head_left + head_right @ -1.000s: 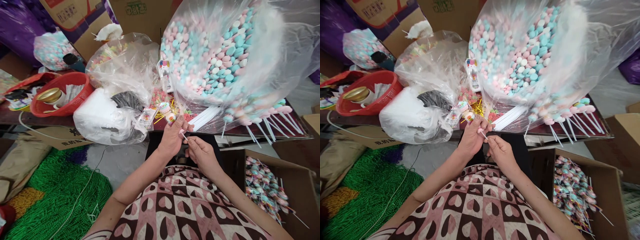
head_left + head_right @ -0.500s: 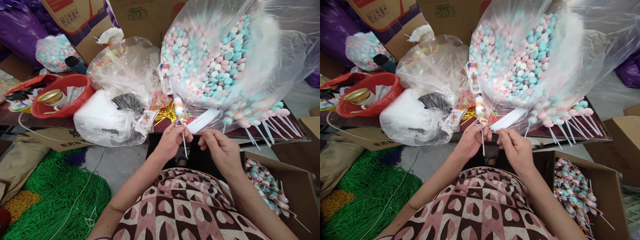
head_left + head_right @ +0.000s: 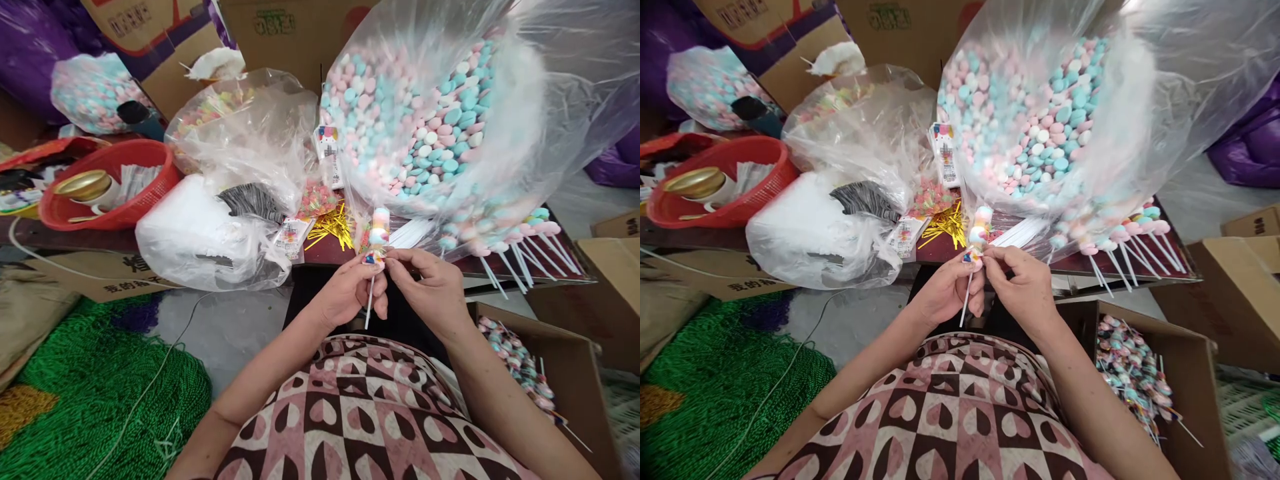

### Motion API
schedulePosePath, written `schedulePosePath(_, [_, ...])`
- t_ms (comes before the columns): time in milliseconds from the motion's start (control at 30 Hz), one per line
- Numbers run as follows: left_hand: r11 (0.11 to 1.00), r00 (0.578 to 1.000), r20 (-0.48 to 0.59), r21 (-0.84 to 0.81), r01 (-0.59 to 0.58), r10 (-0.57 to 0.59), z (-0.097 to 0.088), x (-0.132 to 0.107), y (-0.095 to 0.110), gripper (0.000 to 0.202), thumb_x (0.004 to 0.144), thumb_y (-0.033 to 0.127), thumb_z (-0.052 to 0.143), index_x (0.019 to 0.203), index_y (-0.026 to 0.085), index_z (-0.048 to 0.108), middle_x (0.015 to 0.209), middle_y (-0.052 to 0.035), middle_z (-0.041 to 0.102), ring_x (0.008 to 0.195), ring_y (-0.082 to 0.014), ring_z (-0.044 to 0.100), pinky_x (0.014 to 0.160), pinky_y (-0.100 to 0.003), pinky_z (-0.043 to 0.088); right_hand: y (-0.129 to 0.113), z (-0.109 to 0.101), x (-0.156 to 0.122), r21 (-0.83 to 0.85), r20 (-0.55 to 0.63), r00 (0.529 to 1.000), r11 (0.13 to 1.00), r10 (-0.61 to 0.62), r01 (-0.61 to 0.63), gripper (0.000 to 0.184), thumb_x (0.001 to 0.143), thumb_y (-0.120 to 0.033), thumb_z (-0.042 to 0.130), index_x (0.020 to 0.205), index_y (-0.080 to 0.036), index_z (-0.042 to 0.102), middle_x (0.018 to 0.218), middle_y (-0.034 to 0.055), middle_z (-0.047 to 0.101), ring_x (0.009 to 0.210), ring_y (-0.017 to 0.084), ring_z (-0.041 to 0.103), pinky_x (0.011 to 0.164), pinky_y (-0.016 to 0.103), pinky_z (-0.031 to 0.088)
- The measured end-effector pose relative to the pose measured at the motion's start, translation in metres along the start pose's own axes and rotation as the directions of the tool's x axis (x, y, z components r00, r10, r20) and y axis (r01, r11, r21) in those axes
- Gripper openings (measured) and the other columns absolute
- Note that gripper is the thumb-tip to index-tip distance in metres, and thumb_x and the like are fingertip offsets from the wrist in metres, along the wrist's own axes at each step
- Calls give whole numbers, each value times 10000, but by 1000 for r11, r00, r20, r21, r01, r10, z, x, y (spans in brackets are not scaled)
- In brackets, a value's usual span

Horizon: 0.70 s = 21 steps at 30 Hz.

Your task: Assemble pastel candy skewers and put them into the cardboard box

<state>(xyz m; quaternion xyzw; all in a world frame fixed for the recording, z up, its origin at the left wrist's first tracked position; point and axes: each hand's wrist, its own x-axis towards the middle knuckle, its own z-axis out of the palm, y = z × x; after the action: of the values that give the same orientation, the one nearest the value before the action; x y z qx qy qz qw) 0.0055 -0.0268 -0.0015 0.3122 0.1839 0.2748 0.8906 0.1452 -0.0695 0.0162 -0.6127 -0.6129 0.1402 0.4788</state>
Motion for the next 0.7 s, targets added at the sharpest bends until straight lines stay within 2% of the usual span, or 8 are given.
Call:
schedulePosePath(100, [1000, 993, -118, 17, -6, 8, 6, -2, -2, 203, 802, 332, 625, 881, 205, 489, 565, 89, 489, 348, -85, 482, 380, -213, 453, 3, 3, 2, -234, -52, 981, 958, -185, 168, 119, 837, -194, 571, 778, -199, 674, 705, 11, 725, 596, 143, 661, 592, 258, 514])
schedulePosePath(167, [999, 973, -229, 38, -23, 31, 10, -2, -4, 211, 782, 321, 643, 866, 209, 485, 531, 108, 431, 312, -41, 358, 326, -154, 319, 5, 5, 1, -350, -50, 952, 898, -303, 267, 120, 821, -173, 555, 734, -204, 632, 647, 9, 693, 575, 146, 646, 567, 255, 492])
schedulePosePath(300, [995, 928, -363, 85, -57, 84, 15, -2, -11, 225, 781, 311, 644, 945, 213, 525, 473, 139, 302, 318, -14, 175, 327, -135, 137, 6, 5, -6, -411, 27, 924, 839, -381, 358, 121, 805, -153, 525, 725, -211, 596, 619, 6, 667, 570, 144, 634, 559, 249, 473])
schedulePosePath(400, [990, 928, -359, 129, -55, 98, 13, 0, -15, 281, 814, 398, 634, 999, 214, 532, 468, 143, 277, 327, -17, 154, 336, -142, 124, 8, 3, -11, -326, 16, 960, 907, -278, 268, 110, 783, -161, 525, 714, -211, 595, 608, -9, 656, 540, 130, 611, 546, 239, 467])
schedulePosePath(500, [987, 958, -274, 155, -37, 79, 8, 1, -16, 322, 820, 476, 636, 970, 218, 513, 486, 134, 315, 333, -19, 192, 340, -146, 142, 13, 1, -10, -116, 23, 999, 992, -40, 42, 85, 781, -196, 548, 727, -203, 613, 613, -15, 647, 523, 120, 585, 526, 233, 459])
schedulePosePath(567, [991, 978, -206, 135, -6, 34, 5, 2, -14, 323, 802, 463, 666, 901, 216, 483, 523, 117, 393, 341, -15, 246, 350, -148, 182, 18, 0, -8, 34, 70, 993, 994, 99, -101, 89, 795, -246, 569, 744, -198, 623, 611, -16, 637, 521, 117, 573, 516, 232, 456])
schedulePosePath(633, [993, 985, -170, 113, 34, -15, 3, 1, -13, 343, 779, 438, 696, 842, 211, 448, 561, 102, 450, 346, -7, 277, 358, -151, 199, 21, 0, -7, 105, 111, 981, 979, 161, -172, 117, 806, -290, 586, 755, -195, 632, 617, -15, 632, 536, 119, 572, 522, 236, 458])
schedulePosePath(700, [991, 982, -186, 118, 56, -34, 3, 1, -12, 364, 760, 435, 714, 825, 210, 436, 549, 109, 436, 341, -3, 255, 355, -154, 177, 22, -1, -8, 86, 109, 983, 984, 145, -154, 120, 812, -291, 587, 757, -195, 634, 631, -11, 637, 556, 122, 579, 535, 239, 463])
